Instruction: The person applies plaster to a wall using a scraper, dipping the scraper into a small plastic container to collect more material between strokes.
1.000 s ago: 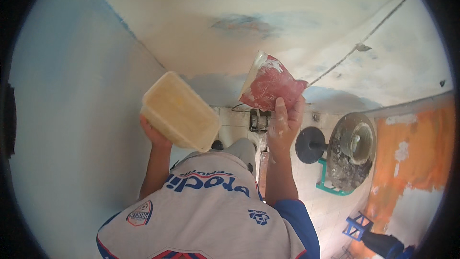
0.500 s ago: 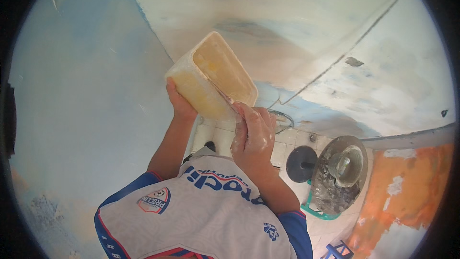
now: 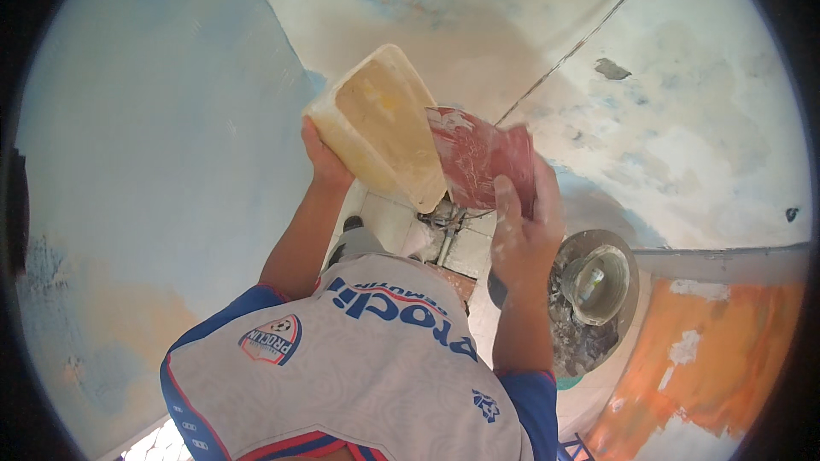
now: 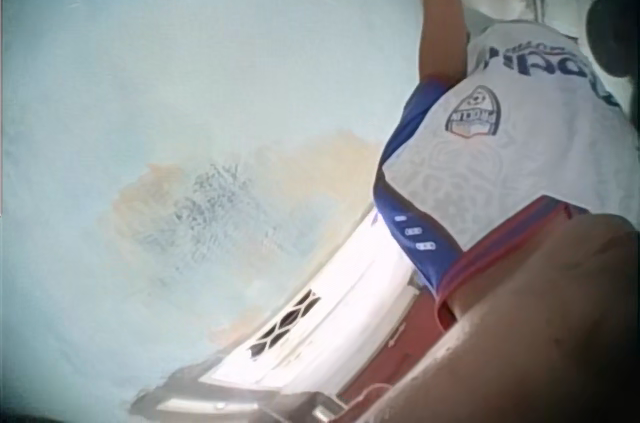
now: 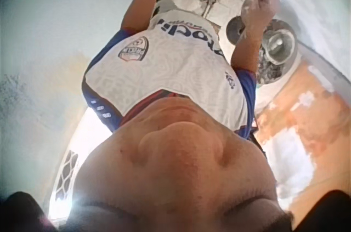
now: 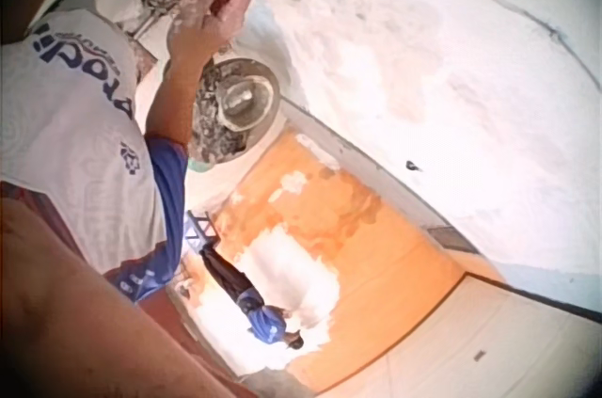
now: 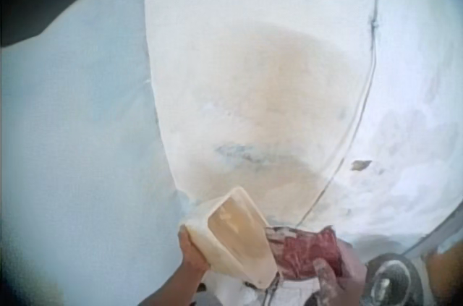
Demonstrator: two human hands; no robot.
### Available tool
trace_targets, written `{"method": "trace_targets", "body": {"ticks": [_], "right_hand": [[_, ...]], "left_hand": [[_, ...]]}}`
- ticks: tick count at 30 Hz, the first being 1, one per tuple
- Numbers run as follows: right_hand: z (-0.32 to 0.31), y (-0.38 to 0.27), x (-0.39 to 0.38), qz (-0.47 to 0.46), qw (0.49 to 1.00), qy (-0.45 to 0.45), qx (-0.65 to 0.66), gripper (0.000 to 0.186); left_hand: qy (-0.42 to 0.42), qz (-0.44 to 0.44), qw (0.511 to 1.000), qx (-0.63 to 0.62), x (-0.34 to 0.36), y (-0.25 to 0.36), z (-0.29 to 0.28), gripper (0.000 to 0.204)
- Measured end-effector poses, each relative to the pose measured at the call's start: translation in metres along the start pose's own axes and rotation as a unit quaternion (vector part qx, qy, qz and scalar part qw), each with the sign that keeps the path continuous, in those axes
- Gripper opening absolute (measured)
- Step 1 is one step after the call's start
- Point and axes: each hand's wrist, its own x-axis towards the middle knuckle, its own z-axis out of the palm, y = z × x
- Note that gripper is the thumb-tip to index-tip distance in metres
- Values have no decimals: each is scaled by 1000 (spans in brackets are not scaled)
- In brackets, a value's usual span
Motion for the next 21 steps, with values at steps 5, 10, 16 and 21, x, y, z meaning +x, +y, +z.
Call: {"method": "trace_targets", "body": {"ticks": [5,10,16,21], "right_hand": [[-23,-9,26,114,975,-177,73,42],[-38,-5,35,133,961,-242,26,44],[-38,19,33,185,943,-270,62,45],[-46,45,24,281,925,-226,117,44]], "left_hand": [[-98,111,989,-16,0,13,-10,80],[-119,112,986,10,27,30,-16,79],[-175,146,973,34,28,22,20,97],[-183,92,978,47,27,-4,27,87]]}}
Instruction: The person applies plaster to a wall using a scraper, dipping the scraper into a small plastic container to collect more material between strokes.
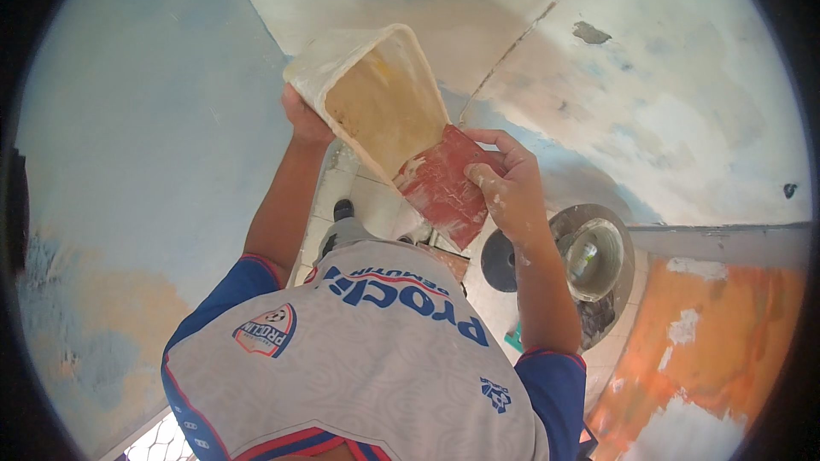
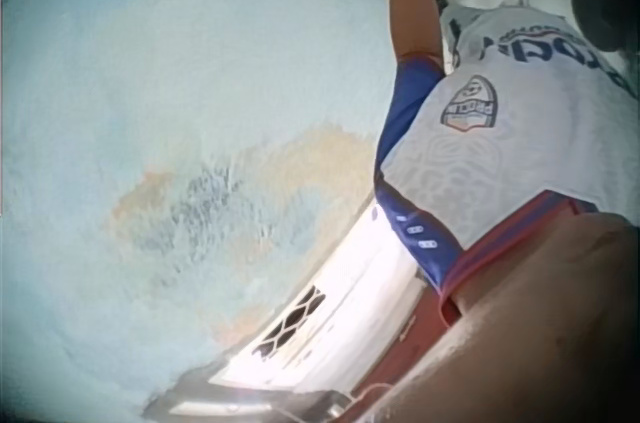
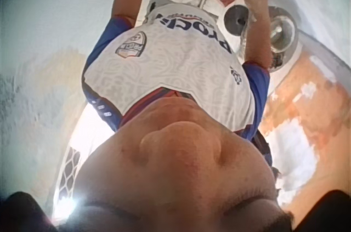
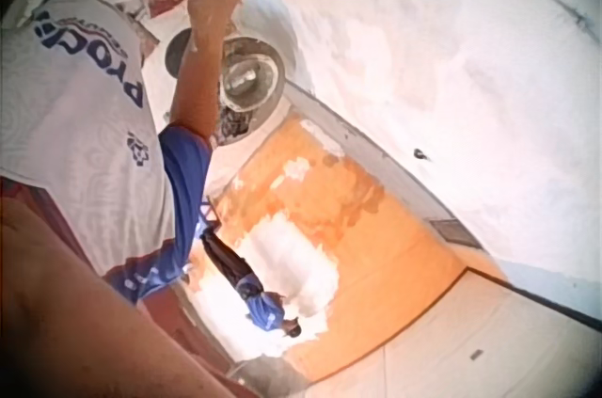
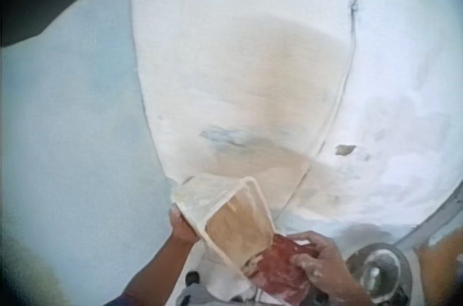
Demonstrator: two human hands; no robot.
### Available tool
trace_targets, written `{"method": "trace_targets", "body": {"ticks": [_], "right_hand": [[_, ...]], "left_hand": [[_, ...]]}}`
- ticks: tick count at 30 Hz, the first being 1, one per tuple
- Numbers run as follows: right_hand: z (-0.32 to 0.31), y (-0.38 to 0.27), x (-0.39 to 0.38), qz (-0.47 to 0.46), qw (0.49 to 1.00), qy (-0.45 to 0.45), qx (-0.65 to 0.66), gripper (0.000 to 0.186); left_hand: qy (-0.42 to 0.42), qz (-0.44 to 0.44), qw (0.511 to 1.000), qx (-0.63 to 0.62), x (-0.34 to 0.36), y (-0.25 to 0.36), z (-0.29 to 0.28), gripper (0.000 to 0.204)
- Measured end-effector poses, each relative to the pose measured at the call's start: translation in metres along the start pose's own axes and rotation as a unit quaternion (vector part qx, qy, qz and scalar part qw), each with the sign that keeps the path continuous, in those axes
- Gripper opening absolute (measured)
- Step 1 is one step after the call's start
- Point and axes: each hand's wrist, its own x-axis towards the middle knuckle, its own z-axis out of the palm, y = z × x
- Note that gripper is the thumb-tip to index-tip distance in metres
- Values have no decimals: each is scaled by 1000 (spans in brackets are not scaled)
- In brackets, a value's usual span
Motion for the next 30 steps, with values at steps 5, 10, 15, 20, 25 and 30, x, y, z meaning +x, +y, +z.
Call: {"method": "trace_targets", "body": {"ticks": [5,10,15,20,25,30], "right_hand": [[-13,32,1,-1,998,3,57,43],[-22,59,8,-4,994,1,108,45],[-27,77,14,1,985,4,175,46],[-26,88,18,11,973,24,228,48],[-23,96,23,16,966,41,256,48],[-19,105,29,0,940,40,338,47]], "left_hand": [[71,-104,992,3,-17,-42,-13,82],[77,-256,961,-66,-29,-62,-26,67],[102,-315,943,-39,-42,-70,-25,59],[126,-350,928,-38,-50,-71,-26,55],[120,-363,924,-14,-54,-68,-31,52],[117,-365,923,30,-56,-62,-23,51]]}}
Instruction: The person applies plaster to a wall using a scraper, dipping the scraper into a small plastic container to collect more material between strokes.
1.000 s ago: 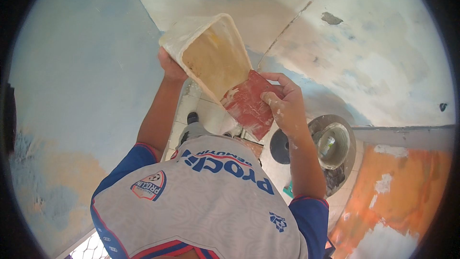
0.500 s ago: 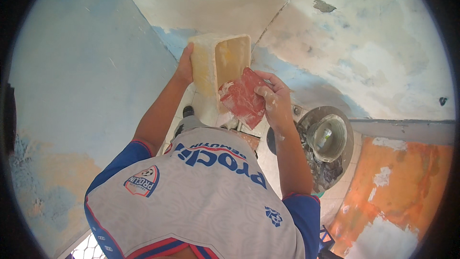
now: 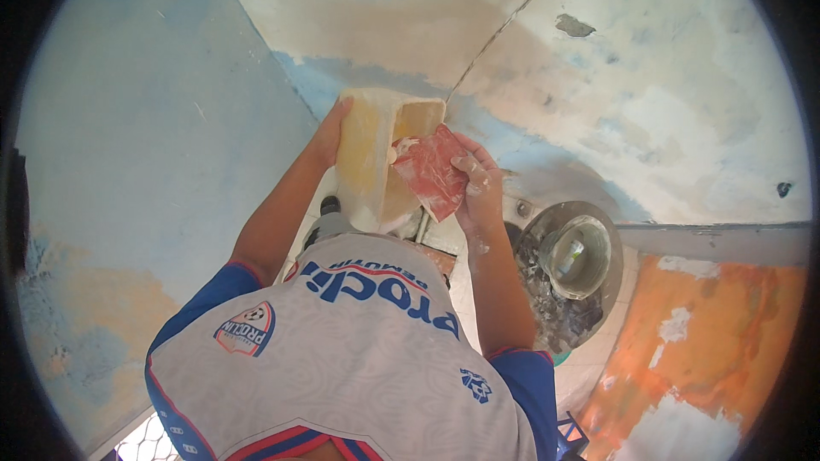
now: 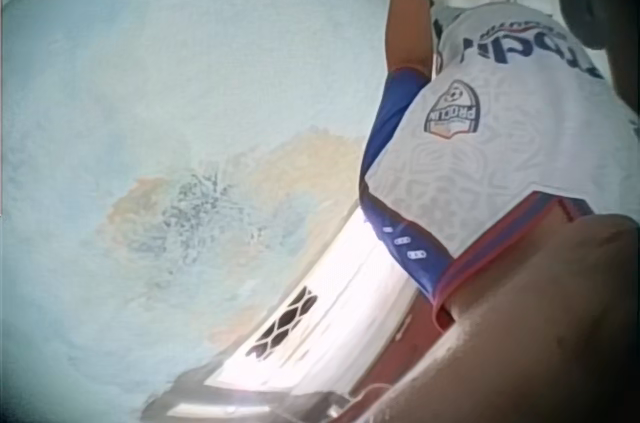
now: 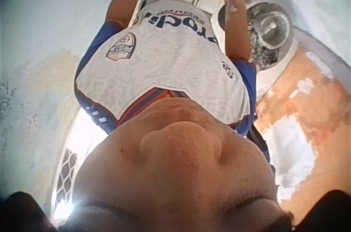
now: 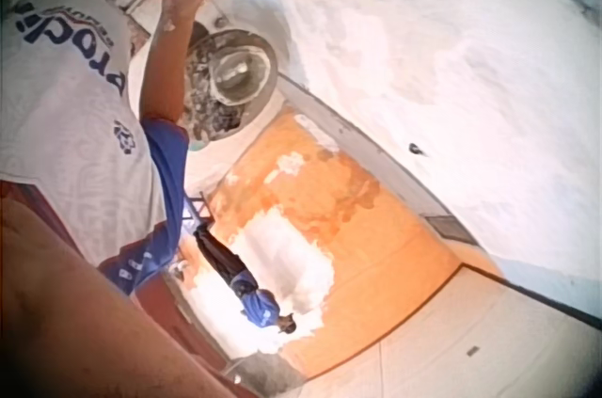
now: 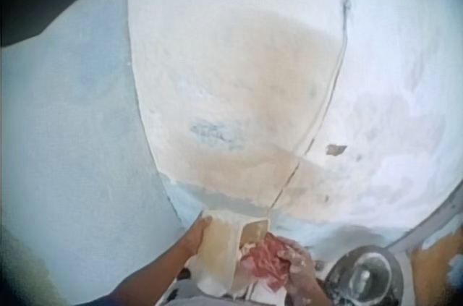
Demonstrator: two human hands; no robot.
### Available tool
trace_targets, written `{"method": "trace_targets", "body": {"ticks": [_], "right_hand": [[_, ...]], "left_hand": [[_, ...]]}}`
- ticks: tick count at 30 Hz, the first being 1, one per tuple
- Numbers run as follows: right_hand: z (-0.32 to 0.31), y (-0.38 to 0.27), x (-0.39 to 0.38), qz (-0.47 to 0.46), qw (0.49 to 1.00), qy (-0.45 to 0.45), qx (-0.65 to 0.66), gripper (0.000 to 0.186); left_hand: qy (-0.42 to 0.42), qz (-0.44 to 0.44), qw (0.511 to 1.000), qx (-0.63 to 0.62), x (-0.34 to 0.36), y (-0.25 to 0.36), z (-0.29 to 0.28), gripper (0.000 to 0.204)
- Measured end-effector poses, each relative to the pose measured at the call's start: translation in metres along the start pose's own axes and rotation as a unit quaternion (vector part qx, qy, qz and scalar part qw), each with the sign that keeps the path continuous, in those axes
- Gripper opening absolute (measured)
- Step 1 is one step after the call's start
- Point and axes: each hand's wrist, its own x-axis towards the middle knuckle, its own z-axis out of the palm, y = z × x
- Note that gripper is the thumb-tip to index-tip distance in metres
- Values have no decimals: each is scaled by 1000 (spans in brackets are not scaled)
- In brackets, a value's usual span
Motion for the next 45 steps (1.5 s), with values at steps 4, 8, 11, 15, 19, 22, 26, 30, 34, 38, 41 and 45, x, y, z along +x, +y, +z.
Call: {"method": "trace_targets", "body": {"ticks": [4,8,11,15,19,22,26,30,34,38,41,45], "right_hand": [[-2,4,5,5,1000,6,9,50],[-3,3,9,-15,999,-9,35,59],[-2,3,12,-33,998,-15,52,60],[6,5,16,-74,992,-52,90,57],[23,13,24,-84,990,-2,115,55],[41,25,37,-66,993,-18,94,52],[71,52,70,-42,992,-28,112,49],[106,81,128,-265,952,116,-101,42],[156,105,191,-357,855,287,-242,40],[193,129,251,-422,753,375,-337,45],[203,139,300,-504,646,426,-385,53],[229,159,347,-473,561,516,-442,57]], "left_hand": [[29,-8,999,33,-5,1,2,48],[17,30,997,73,-5,-8,-12,47],[46,36,995,77,-5,-16,-36,46],[52,-26,995,-75,-11,-12,-72,52],[40,-7,987,-157,-29,2,-101,67],[65,10,987,-148,-43,22,-126,73],[92,24,987,-129,-58,57,-163,75],[79,27,985,-149,-66,92,-193,73],[134,31,984,-109,-71,120,-218,71],[125,35,987,-98,-78,133,-240,70],[144,35,985,-90,-84,139,-250,70],[179,34,979,-91,-95,141,-256,71]]}}
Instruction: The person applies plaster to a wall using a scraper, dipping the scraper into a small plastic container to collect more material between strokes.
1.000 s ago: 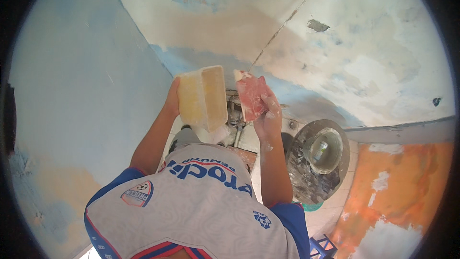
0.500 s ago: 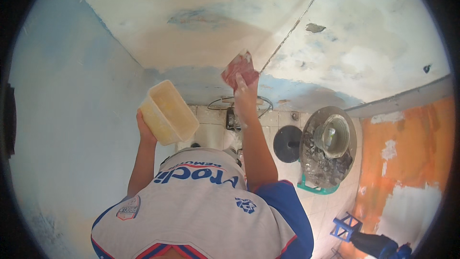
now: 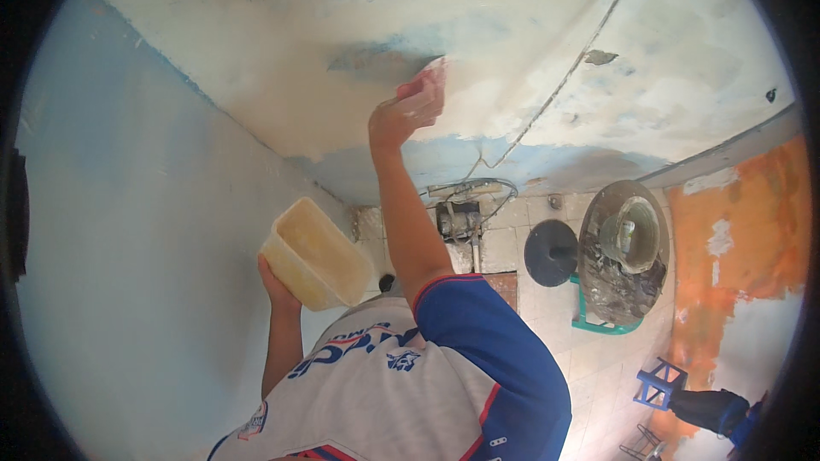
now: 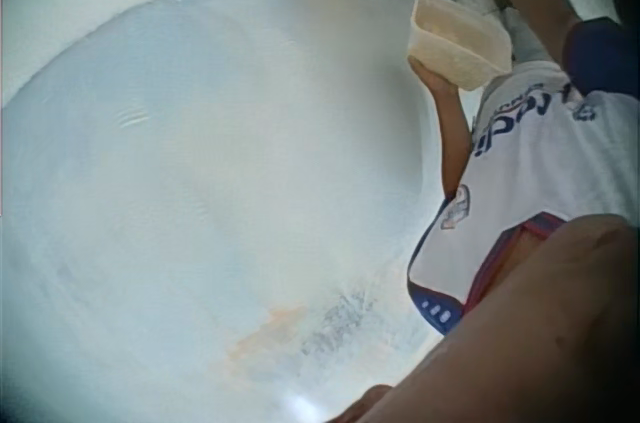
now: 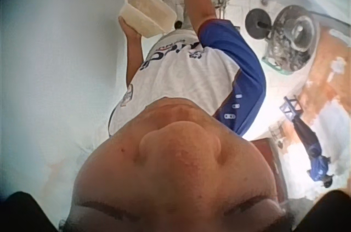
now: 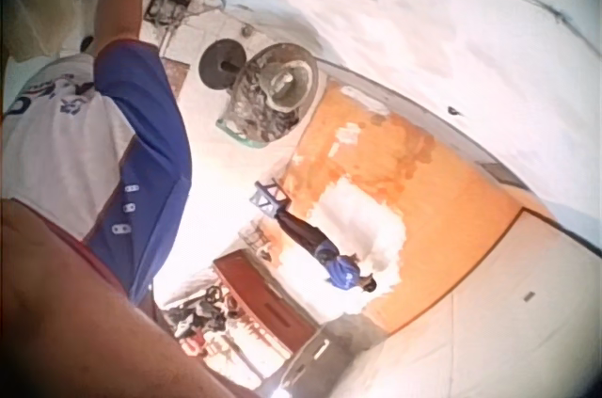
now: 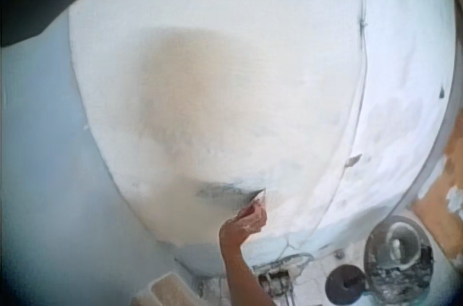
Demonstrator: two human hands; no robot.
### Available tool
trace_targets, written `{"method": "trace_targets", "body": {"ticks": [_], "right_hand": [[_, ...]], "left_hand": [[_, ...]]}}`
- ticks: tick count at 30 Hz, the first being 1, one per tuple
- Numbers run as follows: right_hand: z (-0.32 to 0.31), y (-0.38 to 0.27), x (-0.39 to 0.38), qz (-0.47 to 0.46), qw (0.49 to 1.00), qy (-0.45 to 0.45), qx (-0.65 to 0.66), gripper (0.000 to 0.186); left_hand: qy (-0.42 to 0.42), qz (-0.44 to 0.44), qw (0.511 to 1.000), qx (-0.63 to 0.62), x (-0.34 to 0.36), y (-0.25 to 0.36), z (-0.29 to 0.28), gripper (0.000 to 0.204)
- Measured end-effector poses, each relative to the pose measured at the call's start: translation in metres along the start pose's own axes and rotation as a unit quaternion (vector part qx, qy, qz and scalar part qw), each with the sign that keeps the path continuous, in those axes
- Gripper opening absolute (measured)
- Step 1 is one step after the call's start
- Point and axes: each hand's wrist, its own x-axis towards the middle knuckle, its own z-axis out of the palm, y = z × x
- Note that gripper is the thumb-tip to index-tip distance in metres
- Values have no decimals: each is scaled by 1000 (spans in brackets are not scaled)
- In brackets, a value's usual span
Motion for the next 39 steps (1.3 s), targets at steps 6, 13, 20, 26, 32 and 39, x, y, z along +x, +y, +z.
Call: {"method": "trace_targets", "body": {"ticks": [6,13,20,26,32,39], "right_hand": [[-8,-8,-35,-233,964,10,127,56],[8,14,-6,-24,995,61,69,42],[-37,-14,-32,-195,972,19,131,42],[-26,17,17,-93,994,45,27,37],[-46,18,-55,-230,957,-69,163,41],[-43,93,-24,64,992,-54,90,42]], "left_hand": [[37,4,999,32,-3,4,-16,72],[55,-30,998,10,-5,-3,-35,74],[38,-29,999,10,-11,-14,-39,75],[18,-27,999,14,-15,-19,-50,76],[42,-18,999,3,-14,-16,-46,77],[48,-6,999,-7,-18,-12,-49,74]]}}
